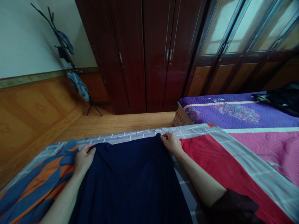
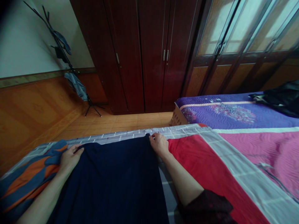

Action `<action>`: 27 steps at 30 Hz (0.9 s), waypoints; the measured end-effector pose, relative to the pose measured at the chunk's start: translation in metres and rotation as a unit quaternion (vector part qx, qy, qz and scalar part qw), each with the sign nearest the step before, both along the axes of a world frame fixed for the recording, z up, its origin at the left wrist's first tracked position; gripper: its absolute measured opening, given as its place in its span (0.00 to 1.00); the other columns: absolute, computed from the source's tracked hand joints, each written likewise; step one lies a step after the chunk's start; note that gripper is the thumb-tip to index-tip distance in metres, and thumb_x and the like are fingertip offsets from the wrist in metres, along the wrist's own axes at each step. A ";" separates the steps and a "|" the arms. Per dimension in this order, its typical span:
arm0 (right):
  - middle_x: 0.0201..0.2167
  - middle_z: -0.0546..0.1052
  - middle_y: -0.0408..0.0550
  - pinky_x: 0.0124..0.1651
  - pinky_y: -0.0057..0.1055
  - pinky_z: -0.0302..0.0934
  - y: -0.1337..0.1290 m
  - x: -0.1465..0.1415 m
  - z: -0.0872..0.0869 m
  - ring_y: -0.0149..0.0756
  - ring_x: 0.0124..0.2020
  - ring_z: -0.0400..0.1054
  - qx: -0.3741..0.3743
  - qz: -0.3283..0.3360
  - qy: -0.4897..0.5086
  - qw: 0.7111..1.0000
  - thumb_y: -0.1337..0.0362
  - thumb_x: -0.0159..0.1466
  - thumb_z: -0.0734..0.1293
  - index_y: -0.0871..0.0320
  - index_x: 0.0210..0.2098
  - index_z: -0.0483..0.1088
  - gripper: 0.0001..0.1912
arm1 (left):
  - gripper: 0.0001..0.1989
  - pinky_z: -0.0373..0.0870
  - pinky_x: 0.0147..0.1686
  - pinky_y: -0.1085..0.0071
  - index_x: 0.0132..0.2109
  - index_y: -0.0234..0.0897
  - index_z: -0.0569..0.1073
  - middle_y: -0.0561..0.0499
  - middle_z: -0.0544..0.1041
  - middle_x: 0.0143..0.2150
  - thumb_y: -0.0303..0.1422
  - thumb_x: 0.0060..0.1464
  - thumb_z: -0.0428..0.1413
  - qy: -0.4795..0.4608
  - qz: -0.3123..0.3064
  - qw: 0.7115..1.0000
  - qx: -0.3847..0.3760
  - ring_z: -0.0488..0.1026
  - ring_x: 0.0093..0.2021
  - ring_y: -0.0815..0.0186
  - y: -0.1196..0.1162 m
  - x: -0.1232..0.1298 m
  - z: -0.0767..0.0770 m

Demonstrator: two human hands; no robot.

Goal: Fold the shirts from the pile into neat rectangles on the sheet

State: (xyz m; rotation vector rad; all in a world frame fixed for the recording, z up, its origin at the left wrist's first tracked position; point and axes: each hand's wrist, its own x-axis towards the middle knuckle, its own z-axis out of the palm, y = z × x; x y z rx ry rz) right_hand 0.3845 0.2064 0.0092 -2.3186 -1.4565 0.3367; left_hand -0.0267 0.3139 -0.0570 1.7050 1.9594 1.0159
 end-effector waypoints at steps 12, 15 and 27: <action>0.40 0.78 0.52 0.41 0.33 0.62 0.010 0.008 -0.003 0.44 0.45 0.71 -0.017 -0.007 0.013 1.000 0.52 0.62 0.59 0.55 0.46 0.73 0.20 | 0.14 0.72 0.38 0.67 0.40 0.37 0.74 0.49 0.80 0.33 0.37 0.46 0.53 -0.036 0.004 0.999 0.016 0.77 0.37 0.58 0.000 0.000 0.004; 0.39 0.78 0.50 0.40 0.30 0.61 0.010 0.011 -0.003 0.41 0.44 0.72 -0.018 0.003 0.012 1.000 0.59 0.63 0.57 0.54 0.42 0.75 0.17 | 0.15 0.72 0.35 0.69 0.43 0.37 0.73 0.50 0.80 0.32 0.37 0.48 0.52 -0.007 -0.004 1.000 0.006 0.77 0.34 0.60 -0.001 -0.001 0.013; 0.35 0.78 0.55 0.36 0.36 0.60 0.012 0.008 -0.009 0.50 0.40 0.72 -0.020 0.008 -0.017 1.000 0.56 0.58 0.64 0.56 0.38 0.75 0.14 | 0.11 0.61 0.27 0.70 0.25 0.42 0.69 0.49 0.75 0.24 0.42 0.49 0.53 0.242 -0.025 0.969 -0.045 0.74 0.31 0.55 -0.023 0.008 0.044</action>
